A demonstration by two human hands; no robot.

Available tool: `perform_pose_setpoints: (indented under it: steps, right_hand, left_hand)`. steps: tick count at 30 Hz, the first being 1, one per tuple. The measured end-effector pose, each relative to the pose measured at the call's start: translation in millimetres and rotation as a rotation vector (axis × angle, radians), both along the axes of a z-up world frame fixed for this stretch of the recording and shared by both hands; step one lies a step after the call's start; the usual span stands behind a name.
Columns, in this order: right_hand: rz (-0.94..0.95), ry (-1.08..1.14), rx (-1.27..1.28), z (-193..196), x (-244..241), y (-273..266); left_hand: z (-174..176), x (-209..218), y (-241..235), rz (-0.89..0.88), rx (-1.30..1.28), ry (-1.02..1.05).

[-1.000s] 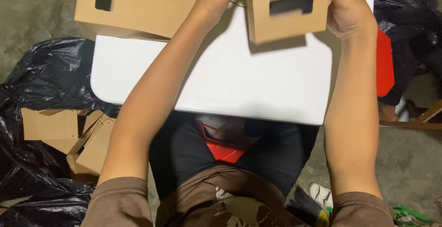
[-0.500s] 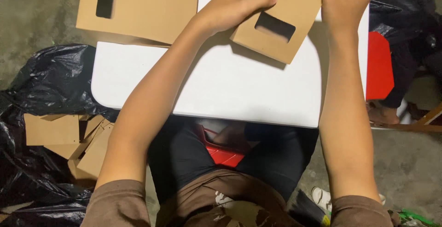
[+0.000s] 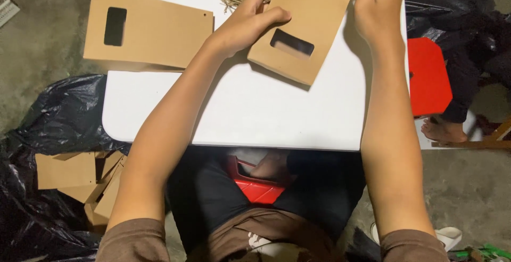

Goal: Assembling brown paper bags by threading twine through pre-punched holes and tying knots to create handles or closures.

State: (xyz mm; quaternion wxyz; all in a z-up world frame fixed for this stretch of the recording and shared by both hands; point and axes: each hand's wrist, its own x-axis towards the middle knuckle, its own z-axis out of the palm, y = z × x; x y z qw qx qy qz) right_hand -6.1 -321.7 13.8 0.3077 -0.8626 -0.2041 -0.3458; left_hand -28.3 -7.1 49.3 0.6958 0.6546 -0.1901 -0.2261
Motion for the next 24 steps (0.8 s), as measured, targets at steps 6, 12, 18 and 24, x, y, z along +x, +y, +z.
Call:
perform_pose_setpoints:
  steps: [6, 12, 18, 24]
  right_hand:
    - [0.376, 0.461, 1.31, -14, 38, 2]
    - [0.247, 0.249, 0.523, 13, 11, 19]
    - [0.256, 0.094, 0.017, 28, -17, 50]
    - [0.416, 0.17, 0.017, 41, -33, 68]
  left_hand:
    - [3, 0, -5, 0.021, 0.252, 0.048]
    - [-13, -1, -8, 0.252, 0.576, -0.782]
    - [-29, -2, -9, 0.46, 0.394, -1.139]
    - [-33, 6, -14, 0.359, 0.233, -1.226]
